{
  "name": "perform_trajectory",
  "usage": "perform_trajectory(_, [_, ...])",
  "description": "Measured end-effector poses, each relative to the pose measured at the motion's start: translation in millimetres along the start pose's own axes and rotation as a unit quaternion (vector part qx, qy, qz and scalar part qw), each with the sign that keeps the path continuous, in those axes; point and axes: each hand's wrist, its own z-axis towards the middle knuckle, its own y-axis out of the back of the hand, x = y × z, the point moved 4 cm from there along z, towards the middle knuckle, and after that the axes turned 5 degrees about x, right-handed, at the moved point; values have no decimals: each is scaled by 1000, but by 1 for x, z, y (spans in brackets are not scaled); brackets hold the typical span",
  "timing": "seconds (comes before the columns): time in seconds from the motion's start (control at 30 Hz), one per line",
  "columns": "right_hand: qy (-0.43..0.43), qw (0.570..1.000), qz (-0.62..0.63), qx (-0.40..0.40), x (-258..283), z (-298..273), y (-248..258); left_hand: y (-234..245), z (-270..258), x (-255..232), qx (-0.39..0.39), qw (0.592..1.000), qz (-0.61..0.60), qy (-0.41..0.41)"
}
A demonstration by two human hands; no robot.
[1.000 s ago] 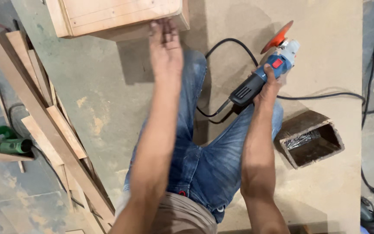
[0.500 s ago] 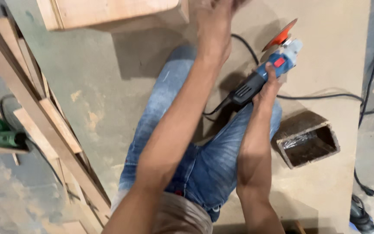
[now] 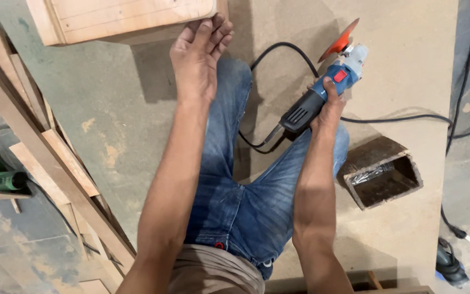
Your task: The person uses an angle grinder with a sanding disc to smooth the edges and surfaces of a rectangular wooden board. The person repositions the board multiple times to access different sides and continues sanding until the end of the clip.
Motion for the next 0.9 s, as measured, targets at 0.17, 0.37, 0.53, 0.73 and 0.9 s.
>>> perform_trajectory(0.17, [4,1000,-7,4,3,-2,-4,3,-1,-7,29,999,-35,20])
perform_trajectory(0.37, [2,1000,-11,9,3,-4,-5,6,5,18,-26,998,-56,-29])
perform_trajectory(0.53, [3,1000,-14,8,2,-4,-6,-7,3,47,-22,982,-153,-109])
perform_trajectory(0.73, [3,1000,-7,21,3,-4,-8,-9,10,42,-24,992,-72,-101])
perform_trajectory(0.9, [-1,1000,-17,4,2,-5,-7,-24,10,20,41,998,-49,3])
